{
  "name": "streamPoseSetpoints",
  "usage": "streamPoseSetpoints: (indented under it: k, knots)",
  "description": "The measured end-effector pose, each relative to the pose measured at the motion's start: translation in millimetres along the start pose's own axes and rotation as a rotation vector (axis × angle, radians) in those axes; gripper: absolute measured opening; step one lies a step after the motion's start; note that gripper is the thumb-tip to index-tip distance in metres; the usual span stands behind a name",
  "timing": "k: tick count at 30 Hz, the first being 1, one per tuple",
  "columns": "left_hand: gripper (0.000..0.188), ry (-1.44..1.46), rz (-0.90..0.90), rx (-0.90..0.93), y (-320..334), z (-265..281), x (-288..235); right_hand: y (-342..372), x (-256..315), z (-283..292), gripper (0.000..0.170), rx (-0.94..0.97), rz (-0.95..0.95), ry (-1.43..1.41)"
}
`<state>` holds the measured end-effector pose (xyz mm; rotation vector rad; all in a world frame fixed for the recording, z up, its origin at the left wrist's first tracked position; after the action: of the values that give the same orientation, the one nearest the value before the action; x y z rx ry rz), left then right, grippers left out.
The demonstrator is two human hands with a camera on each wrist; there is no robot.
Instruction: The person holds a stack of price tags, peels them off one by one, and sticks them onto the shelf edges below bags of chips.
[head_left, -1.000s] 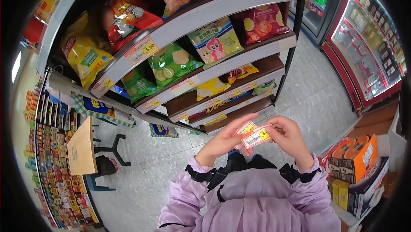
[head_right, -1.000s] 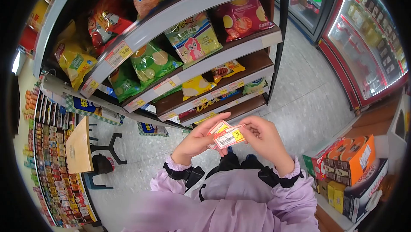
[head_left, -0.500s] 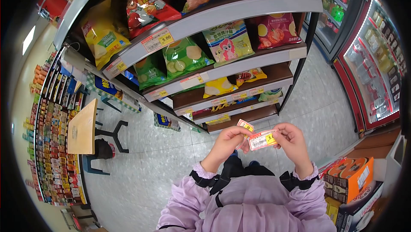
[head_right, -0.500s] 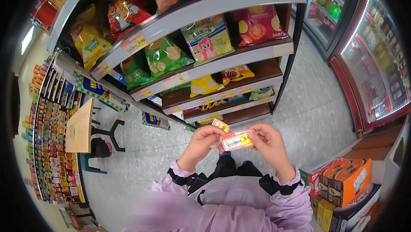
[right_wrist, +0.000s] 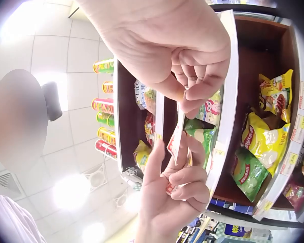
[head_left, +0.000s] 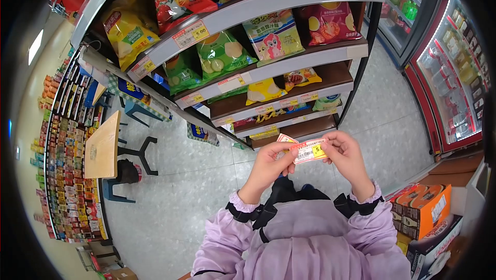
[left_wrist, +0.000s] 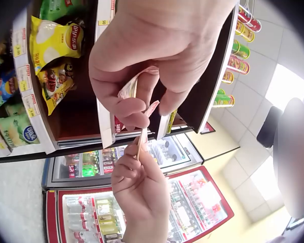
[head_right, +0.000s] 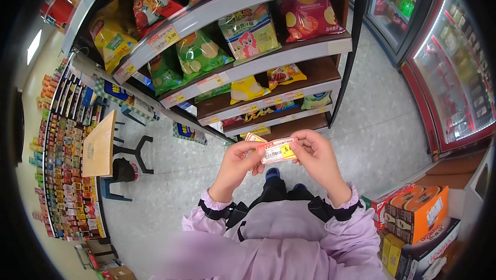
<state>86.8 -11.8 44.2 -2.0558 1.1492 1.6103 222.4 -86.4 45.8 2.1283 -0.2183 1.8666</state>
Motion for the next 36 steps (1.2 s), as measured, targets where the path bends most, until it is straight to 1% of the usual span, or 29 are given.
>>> streamPoseSetpoints:
  k: [6, 13, 14, 16, 20, 22, 23, 25, 28, 36]
  knots:
    - [0.019, -0.035, -0.032, -0.084, 7.1, 4.7, -6.2, 4.6, 1.0, -8.0, 0.017, 0.030, 0.033, -0.047]
    - [0.017, 0.007, -0.067, -0.078, 4.0, 0.1, -6.5, 11.2, 2.4, -6.4, 0.019, 0.029, 0.047, -0.074]
    - [0.016, 0.011, -0.049, -0.091, 4.0, -0.2, -5.2, 11.1, 2.3, -6.5, 0.019, 0.030, 0.052, -0.071]
    - [0.016, 0.013, -0.035, -0.108, 3.8, 0.9, -3.0, 12.4, -1.6, -3.9, 0.019, -0.007, 0.041, -0.058]
    - [0.016, 0.005, -0.050, -0.107, 0.6, 1.2, -1.1, 13.8, -0.4, -3.8, 0.019, -0.014, 0.014, -0.047]
    - [0.016, 0.013, -0.069, -0.103, -0.1, 2.7, -3.5, 13.3, -2.9, 3.2, 0.017, -0.096, -0.019, 0.023]
    - [0.015, 0.006, -0.069, -0.106, -0.2, 4.2, -4.4, 12.5, -4.9, 3.0, 0.017, -0.086, -0.015, 0.025]
    - [0.015, 0.000, -0.073, -0.114, 0.4, 7.2, -7.9, 10.3, -3.6, 5.0, 0.012, -0.115, 0.056, 0.037]
    - [0.015, -0.007, -0.082, -0.127, 3.5, 12.5, -12.3, 6.5, 0.2, -1.8, 0.010, -0.104, 0.044, 0.037]
    - [0.015, 0.022, -0.108, -0.163, 10.7, 43.9, -21.0, -11.1, 1.1, -32.7, 0.009, -0.040, 0.041, 0.067]
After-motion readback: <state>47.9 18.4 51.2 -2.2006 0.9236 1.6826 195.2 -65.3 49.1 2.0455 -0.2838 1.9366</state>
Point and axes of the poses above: each hand's wrist, its own y-axis away from the middle knuckle, its own z-axis out of the back of the hand, x = y × z, the point moved 9 cm from there along -y, towards the middle knuckle, and after that the axes turned 8 degrees about y, right-handed, at the moved point
